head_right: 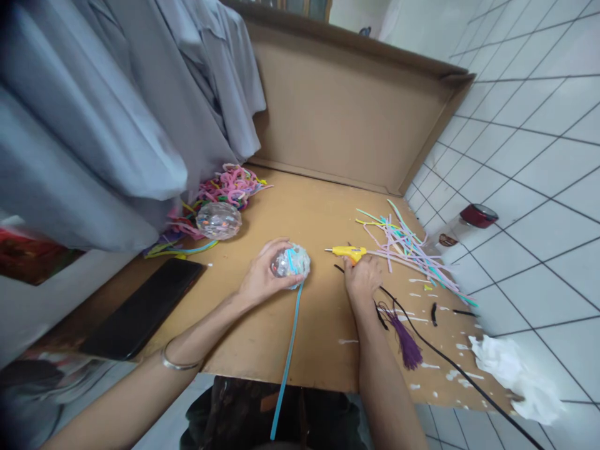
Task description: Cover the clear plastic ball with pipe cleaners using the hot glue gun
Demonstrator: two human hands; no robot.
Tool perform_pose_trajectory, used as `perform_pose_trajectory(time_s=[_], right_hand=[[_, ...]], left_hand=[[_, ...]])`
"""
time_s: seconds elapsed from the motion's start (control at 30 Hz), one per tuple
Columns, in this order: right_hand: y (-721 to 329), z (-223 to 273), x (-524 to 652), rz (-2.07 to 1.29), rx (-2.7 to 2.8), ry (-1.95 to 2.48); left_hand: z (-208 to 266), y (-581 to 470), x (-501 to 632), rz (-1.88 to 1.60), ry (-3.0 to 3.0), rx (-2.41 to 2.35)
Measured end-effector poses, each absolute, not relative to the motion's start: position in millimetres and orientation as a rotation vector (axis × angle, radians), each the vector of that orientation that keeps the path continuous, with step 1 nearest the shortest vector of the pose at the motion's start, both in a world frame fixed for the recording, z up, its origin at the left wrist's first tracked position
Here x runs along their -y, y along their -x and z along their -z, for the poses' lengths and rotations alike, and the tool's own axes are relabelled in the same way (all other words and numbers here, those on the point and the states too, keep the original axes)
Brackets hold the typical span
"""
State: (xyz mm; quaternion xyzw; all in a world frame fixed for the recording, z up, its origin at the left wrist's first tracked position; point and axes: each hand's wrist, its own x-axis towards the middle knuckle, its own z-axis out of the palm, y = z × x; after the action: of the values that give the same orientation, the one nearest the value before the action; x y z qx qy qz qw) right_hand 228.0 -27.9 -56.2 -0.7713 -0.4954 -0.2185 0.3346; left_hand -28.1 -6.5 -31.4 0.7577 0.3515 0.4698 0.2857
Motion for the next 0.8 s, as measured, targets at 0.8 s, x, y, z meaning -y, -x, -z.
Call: perform_pose_trajectory(time_s=[0.8], right_hand=[[-135.6,4.3,56.9,0.251,1.806,1.323]], left_hand=[[27.6,28.3,11.6,-1.179,-2.16,-0.93]])
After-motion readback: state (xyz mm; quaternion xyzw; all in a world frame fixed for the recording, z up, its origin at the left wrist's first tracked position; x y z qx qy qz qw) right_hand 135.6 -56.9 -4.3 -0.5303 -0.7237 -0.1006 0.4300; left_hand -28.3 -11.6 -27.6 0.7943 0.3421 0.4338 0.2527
